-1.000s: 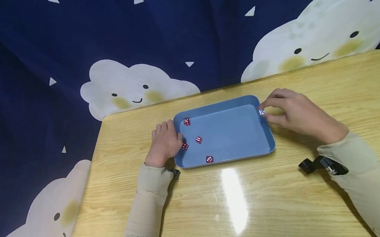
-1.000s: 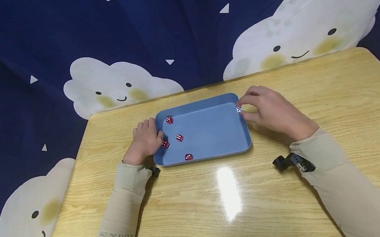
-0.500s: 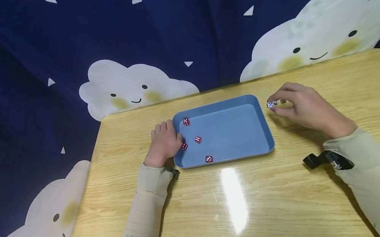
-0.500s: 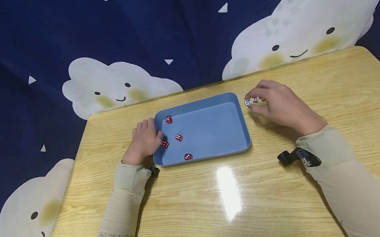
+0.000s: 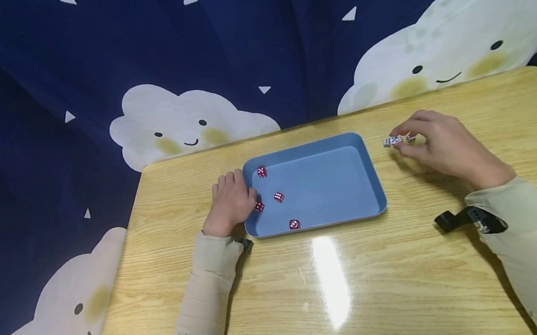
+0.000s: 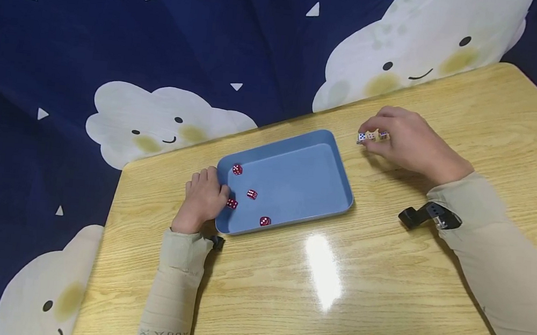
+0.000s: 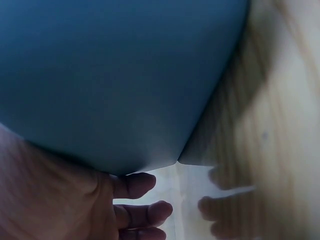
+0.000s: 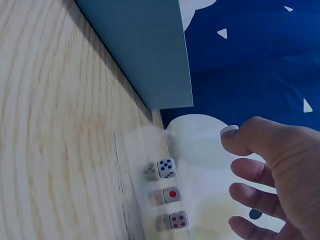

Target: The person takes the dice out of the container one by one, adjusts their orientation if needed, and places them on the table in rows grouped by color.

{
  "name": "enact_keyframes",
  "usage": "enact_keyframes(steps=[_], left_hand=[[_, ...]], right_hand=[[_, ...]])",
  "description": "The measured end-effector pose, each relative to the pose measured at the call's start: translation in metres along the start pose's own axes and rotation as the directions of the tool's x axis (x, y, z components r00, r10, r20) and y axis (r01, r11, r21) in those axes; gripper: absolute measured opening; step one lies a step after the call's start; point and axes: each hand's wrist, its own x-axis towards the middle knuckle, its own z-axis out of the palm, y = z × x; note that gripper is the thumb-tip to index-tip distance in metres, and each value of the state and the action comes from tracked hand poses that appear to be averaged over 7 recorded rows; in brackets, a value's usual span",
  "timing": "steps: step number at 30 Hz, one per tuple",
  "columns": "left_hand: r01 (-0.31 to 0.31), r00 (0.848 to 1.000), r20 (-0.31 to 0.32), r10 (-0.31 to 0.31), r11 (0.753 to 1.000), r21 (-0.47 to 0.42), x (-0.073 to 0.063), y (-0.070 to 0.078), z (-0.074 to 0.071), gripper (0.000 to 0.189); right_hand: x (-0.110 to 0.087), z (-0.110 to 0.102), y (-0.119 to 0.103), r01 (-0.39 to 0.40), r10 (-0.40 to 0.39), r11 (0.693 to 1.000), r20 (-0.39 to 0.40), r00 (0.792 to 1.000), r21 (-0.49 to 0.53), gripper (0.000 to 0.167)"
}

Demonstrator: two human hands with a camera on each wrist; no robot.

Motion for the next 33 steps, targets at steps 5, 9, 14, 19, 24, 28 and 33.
enact_keyframes(steps=[5, 9, 14, 19, 24, 28, 33], left_hand=[[-0.009, 1.0, 0.001, 0.009, 1.0, 0.0, 0.0, 0.0, 0.0, 0.039], [-0.01, 1.0, 0.0, 0.01, 1.0, -0.002, 0.0, 0.0, 0.0, 0.039], [-0.007, 1.0, -0.003, 0.007, 1.0, -0.006, 0.0, -0.001, 0.0, 0.039], [-0.005, 1.0, 0.002, 0.005, 1.0, -0.011, 0.0, 0.0, -0.001, 0.039], [-0.003, 1.0, 0.009, 0.003, 1.0, -0.009, 0.0, 0.001, -0.001, 0.041], [0.004, 1.0, 0.018, -0.004, 1.0, -0.006, 0.001, 0.002, -0.002, 0.042], [0.006, 1.0, 0.018, -0.006, 1.0, -0.004, 0.001, 0.002, -0.002, 0.042]], right_hand=[[-0.001, -0.002, 0.005, -0.036, 0.036, 0.999, 0.007, 0.999, -0.004, 0.021], [-0.002, -0.002, 0.009, -0.066, 0.066, 0.998, 0.013, 0.998, -0.003, 0.021], [-0.003, -0.003, 0.015, -0.097, 0.097, 0.995, 0.021, 0.995, 0.008, 0.023], [-0.004, -0.005, 0.021, -0.145, 0.144, 0.989, 0.05, 0.988, 0.012, 0.026], [-0.006, -0.006, 0.027, -0.194, 0.194, 0.981, 0.068, 0.979, 0.002, 0.028], [-0.007, -0.006, 0.032, -0.223, 0.223, 0.975, 0.078, 0.972, -0.003, 0.03], [-0.009, -0.006, 0.039, -0.213, 0.213, 0.977, 0.07, 0.974, -0.014, 0.029]])
